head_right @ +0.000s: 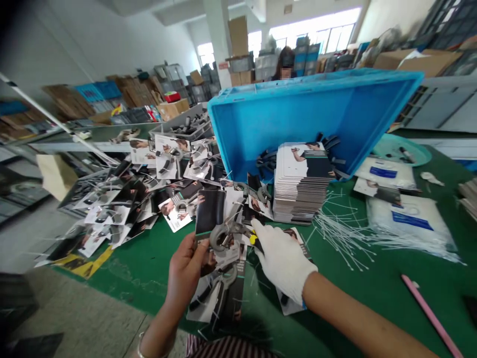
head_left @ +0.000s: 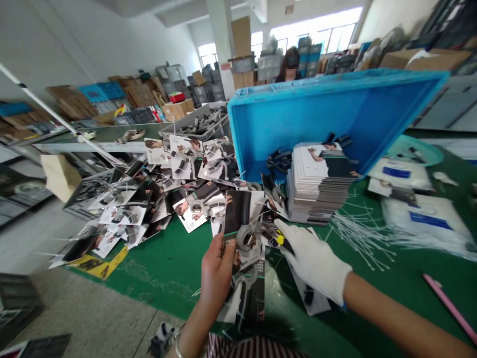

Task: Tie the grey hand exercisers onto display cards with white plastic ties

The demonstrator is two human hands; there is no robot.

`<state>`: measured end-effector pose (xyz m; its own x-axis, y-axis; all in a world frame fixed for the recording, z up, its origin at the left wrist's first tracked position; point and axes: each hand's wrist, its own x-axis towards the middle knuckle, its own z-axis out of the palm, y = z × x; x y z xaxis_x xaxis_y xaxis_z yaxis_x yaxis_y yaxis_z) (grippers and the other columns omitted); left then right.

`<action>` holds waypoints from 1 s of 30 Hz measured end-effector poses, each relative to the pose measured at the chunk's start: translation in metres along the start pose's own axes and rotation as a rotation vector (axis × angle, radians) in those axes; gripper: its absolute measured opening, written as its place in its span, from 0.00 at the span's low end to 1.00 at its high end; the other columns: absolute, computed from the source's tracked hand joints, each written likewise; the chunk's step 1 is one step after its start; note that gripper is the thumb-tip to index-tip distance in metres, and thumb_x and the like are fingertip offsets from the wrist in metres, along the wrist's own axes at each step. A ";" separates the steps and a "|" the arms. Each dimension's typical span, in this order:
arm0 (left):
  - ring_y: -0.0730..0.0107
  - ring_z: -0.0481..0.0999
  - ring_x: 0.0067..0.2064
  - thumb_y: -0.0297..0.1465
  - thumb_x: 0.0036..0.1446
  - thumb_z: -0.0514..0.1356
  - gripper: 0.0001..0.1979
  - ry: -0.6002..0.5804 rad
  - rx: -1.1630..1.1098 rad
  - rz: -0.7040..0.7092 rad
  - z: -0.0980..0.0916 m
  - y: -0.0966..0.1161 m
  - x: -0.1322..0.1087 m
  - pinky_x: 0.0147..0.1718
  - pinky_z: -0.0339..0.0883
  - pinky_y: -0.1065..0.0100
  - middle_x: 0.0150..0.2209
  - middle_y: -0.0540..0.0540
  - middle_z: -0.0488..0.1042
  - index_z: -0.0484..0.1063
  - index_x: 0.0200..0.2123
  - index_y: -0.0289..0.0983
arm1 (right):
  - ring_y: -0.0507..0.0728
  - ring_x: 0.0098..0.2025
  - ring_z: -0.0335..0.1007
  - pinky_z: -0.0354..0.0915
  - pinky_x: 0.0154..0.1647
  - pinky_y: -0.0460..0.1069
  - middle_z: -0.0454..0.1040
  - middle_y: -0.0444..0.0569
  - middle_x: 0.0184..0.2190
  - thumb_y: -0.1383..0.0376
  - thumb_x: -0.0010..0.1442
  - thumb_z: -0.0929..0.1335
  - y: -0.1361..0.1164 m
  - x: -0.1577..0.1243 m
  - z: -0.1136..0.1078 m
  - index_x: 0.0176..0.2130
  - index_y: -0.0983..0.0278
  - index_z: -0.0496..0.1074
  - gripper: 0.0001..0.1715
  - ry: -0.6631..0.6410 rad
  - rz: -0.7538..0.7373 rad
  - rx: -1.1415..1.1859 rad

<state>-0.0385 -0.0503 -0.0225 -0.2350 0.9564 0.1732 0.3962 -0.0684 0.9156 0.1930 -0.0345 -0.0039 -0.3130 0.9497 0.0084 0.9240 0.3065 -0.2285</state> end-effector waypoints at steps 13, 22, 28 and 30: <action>0.59 0.79 0.46 0.35 0.66 0.53 0.15 0.028 0.313 0.170 0.012 -0.007 -0.012 0.46 0.70 0.63 0.44 0.39 0.79 0.72 0.50 0.36 | 0.69 0.51 0.72 0.67 0.48 0.58 0.73 0.63 0.53 0.61 0.66 0.61 -0.008 0.005 0.010 0.68 0.66 0.55 0.33 -0.039 0.043 -0.008; 0.57 0.79 0.46 0.37 0.64 0.55 0.15 0.062 0.292 0.169 0.013 -0.012 -0.013 0.45 0.71 0.61 0.44 0.40 0.79 0.73 0.50 0.38 | 0.67 0.55 0.70 0.63 0.55 0.59 0.73 0.61 0.56 0.61 0.65 0.63 -0.006 0.012 0.020 0.62 0.63 0.64 0.28 0.017 0.039 0.207; 0.63 0.78 0.38 0.38 0.64 0.56 0.13 -0.028 0.126 0.057 0.012 -0.010 -0.011 0.39 0.69 0.67 0.38 0.45 0.79 0.74 0.46 0.38 | 0.58 0.37 0.76 0.68 0.40 0.50 0.80 0.50 0.37 0.62 0.66 0.63 -0.010 0.012 0.020 0.47 0.63 0.72 0.13 -0.032 0.007 0.481; 0.65 0.76 0.35 0.38 0.63 0.56 0.12 -0.062 0.063 0.016 0.012 -0.012 -0.011 0.36 0.67 0.69 0.34 0.48 0.78 0.74 0.43 0.38 | 0.56 0.29 0.74 0.67 0.33 0.48 0.78 0.45 0.29 0.60 0.68 0.61 -0.008 0.011 0.013 0.45 0.63 0.72 0.15 -0.059 0.020 0.596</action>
<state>-0.0302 -0.0563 -0.0394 -0.1737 0.9712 0.1629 0.4551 -0.0675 0.8879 0.1798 -0.0276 -0.0151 -0.3240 0.9446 -0.0515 0.6526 0.1837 -0.7351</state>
